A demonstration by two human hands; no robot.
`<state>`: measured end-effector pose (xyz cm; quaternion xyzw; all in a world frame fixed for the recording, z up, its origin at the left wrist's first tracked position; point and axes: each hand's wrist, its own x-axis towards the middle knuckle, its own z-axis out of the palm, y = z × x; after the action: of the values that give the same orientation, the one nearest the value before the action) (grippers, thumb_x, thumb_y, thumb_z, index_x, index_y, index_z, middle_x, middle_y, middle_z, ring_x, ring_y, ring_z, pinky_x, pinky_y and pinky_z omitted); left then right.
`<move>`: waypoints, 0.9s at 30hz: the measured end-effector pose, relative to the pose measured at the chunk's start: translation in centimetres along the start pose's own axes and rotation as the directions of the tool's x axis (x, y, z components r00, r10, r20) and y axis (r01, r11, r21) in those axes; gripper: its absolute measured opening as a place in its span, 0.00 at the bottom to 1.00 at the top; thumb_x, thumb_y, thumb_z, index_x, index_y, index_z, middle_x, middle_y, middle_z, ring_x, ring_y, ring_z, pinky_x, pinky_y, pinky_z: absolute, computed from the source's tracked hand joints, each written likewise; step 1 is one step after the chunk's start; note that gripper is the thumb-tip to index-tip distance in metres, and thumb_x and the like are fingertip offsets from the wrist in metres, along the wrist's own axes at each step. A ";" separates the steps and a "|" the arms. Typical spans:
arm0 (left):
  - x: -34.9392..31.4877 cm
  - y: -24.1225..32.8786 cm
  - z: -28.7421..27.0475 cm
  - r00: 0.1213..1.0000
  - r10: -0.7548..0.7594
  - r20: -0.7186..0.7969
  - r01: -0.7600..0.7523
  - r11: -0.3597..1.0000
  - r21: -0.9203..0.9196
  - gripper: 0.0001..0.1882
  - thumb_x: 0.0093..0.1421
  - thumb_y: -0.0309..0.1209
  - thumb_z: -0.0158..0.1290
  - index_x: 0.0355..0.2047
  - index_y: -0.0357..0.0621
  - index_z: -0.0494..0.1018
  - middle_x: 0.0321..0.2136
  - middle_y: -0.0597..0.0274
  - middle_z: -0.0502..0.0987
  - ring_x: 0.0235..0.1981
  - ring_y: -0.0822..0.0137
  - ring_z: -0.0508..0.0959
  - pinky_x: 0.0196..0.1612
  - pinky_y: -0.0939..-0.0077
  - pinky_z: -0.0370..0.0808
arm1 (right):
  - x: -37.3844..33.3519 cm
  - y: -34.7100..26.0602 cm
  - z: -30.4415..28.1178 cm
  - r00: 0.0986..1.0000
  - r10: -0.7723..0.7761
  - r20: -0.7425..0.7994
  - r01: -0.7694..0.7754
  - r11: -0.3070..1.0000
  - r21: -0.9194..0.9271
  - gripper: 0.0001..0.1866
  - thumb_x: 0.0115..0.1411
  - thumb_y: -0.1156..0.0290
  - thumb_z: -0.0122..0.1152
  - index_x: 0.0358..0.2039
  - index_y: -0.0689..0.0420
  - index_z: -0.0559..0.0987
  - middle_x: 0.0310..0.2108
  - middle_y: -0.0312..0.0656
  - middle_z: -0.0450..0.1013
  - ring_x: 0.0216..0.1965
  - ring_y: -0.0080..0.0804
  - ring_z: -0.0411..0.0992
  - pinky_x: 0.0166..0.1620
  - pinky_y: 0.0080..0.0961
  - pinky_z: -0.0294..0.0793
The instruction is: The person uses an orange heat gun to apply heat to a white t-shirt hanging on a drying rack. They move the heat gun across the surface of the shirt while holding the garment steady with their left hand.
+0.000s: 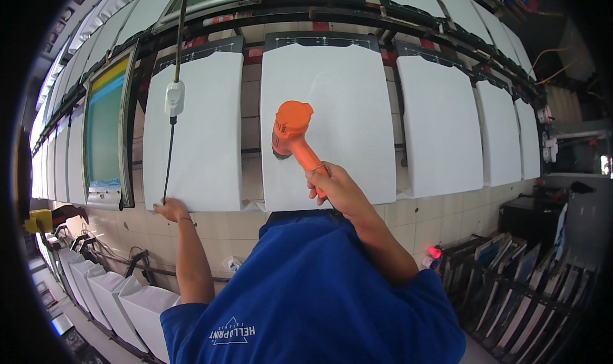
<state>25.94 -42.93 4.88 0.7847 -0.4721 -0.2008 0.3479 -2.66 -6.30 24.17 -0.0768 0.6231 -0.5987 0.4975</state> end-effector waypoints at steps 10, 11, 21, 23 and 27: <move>1.3 -2.2 0.8 0.999 0.027 -0.032 -0.025 0.998 0.053 0.26 0.65 0.34 0.40 0.60 0.31 0.56 0.53 0.36 0.68 0.51 0.44 0.72 0.55 0.56 0.68 | -6.3 1.2 -10.8 0.879 -0.080 -0.470 0.074 0.997 -0.032 0.17 0.61 0.59 0.58 0.39 0.61 0.72 0.27 0.36 0.70 0.24 0.21 0.70 0.24 0.19 0.71; 1.4 -2.1 0.9 0.999 0.026 -0.035 -0.025 0.999 0.044 0.26 0.65 0.34 0.40 0.60 0.31 0.56 0.53 0.36 0.68 0.51 0.44 0.71 0.56 0.56 0.68 | -6.7 1.1 -11.2 0.854 -0.077 -0.515 0.075 0.997 -0.025 0.17 0.61 0.59 0.58 0.39 0.61 0.72 0.27 0.36 0.70 0.24 0.21 0.70 0.24 0.19 0.71; 0.7 -1.2 0.6 1.000 -0.007 -0.014 0.008 0.999 0.050 0.27 0.65 0.35 0.40 0.61 0.34 0.54 0.52 0.36 0.69 0.51 0.44 0.72 0.55 0.58 0.69 | -4.2 0.8 -4.3 0.967 -0.026 -0.253 0.040 0.998 0.053 0.15 0.62 0.62 0.56 0.40 0.62 0.71 0.28 0.37 0.71 0.25 0.23 0.71 0.24 0.19 0.72; 0.6 -1.0 0.6 1.000 0.002 -0.019 -0.001 0.998 0.070 0.27 0.65 0.35 0.39 0.61 0.34 0.54 0.52 0.36 0.69 0.51 0.44 0.72 0.55 0.58 0.69 | -2.8 1.0 -2.4 0.996 -0.018 -0.089 0.024 0.998 0.063 0.15 0.63 0.62 0.55 0.40 0.63 0.71 0.28 0.37 0.71 0.26 0.23 0.71 0.25 0.19 0.71; 0.3 -0.5 0.2 1.000 0.012 -0.014 -0.011 0.997 0.078 0.27 0.65 0.35 0.39 0.61 0.33 0.54 0.52 0.36 0.69 0.51 0.44 0.72 0.55 0.58 0.69 | -1.7 0.5 0.0 0.999 0.034 0.011 -0.033 0.999 -0.015 0.15 0.63 0.62 0.55 0.39 0.62 0.71 0.29 0.37 0.70 0.27 0.22 0.71 0.26 0.19 0.71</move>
<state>26.21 -43.09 4.36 0.7964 -0.4815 -0.1745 0.3218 -1.56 -5.03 24.70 -0.0732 0.6259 -0.5853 0.5102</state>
